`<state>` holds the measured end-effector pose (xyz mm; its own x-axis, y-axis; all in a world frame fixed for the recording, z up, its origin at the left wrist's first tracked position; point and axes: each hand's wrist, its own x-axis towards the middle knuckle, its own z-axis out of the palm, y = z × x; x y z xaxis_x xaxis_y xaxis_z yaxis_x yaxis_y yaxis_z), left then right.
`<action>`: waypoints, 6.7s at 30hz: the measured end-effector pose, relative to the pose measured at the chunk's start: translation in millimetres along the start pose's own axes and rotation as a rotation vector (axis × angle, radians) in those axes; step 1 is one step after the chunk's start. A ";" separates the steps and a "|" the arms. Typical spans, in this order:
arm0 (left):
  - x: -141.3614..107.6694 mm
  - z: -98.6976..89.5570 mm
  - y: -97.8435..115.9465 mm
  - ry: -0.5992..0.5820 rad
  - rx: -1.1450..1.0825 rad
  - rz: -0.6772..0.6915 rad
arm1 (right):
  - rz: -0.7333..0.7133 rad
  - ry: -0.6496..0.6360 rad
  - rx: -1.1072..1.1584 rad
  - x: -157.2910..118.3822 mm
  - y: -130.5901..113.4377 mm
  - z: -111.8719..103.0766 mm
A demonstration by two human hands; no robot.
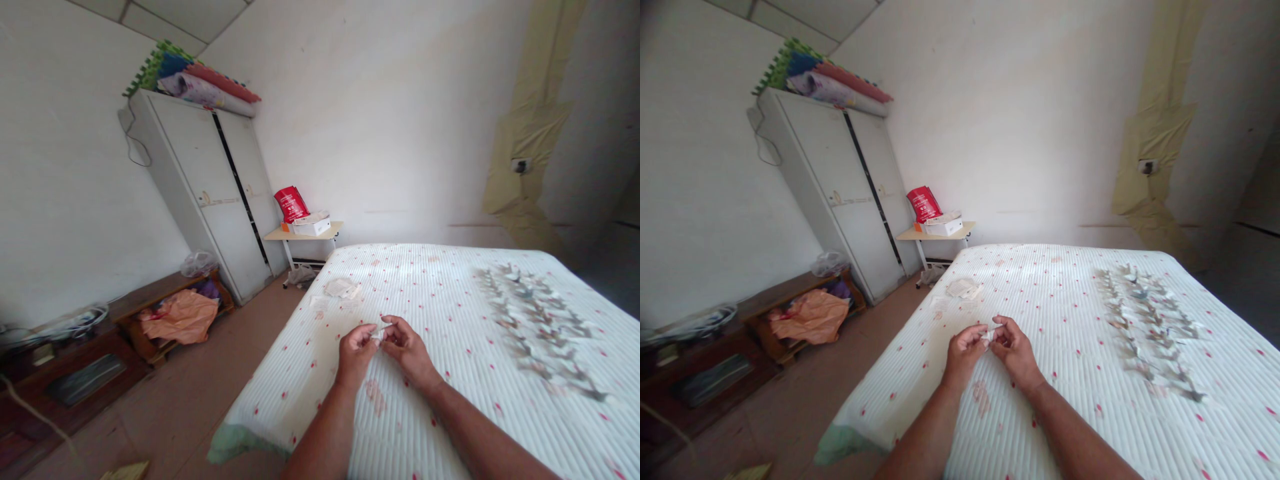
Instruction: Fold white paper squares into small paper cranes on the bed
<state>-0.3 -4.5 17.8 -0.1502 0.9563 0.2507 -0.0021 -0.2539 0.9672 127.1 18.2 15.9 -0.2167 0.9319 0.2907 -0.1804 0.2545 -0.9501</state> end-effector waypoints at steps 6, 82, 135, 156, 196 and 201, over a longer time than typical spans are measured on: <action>-0.4 0.3 1.2 0.029 0.030 -0.009 | 0.016 -0.057 -0.039 -3.4 -2.9 1.0; -1.2 7.3 1.1 0.010 -0.087 -0.019 | -0.002 0.113 -0.143 1.6 1.0 3.0; -1.9 4.4 -4.6 0.034 0.031 0.013 | 0.062 -0.030 -0.066 -0.3 -2.3 6.1; -2.5 7.1 -0.9 0.008 0.085 -0.047 | 0.055 0.087 -0.075 1.0 -2.5 0.6; 1.1 1.2 -5.2 0.061 -0.062 -0.119 | 0.211 -0.113 -0.153 8.2 -3.1 -14.3; 1.0 0.0 -3.3 0.070 -0.091 -0.118 | 0.223 -0.123 -0.140 8.3 -4.0 -17.6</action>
<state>-0.4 -2.7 14.8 -0.2118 0.9688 0.1288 -0.1127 -0.1552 0.9814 142.9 29.5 20.1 -0.3526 0.9326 0.0767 0.0169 0.0883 -0.9959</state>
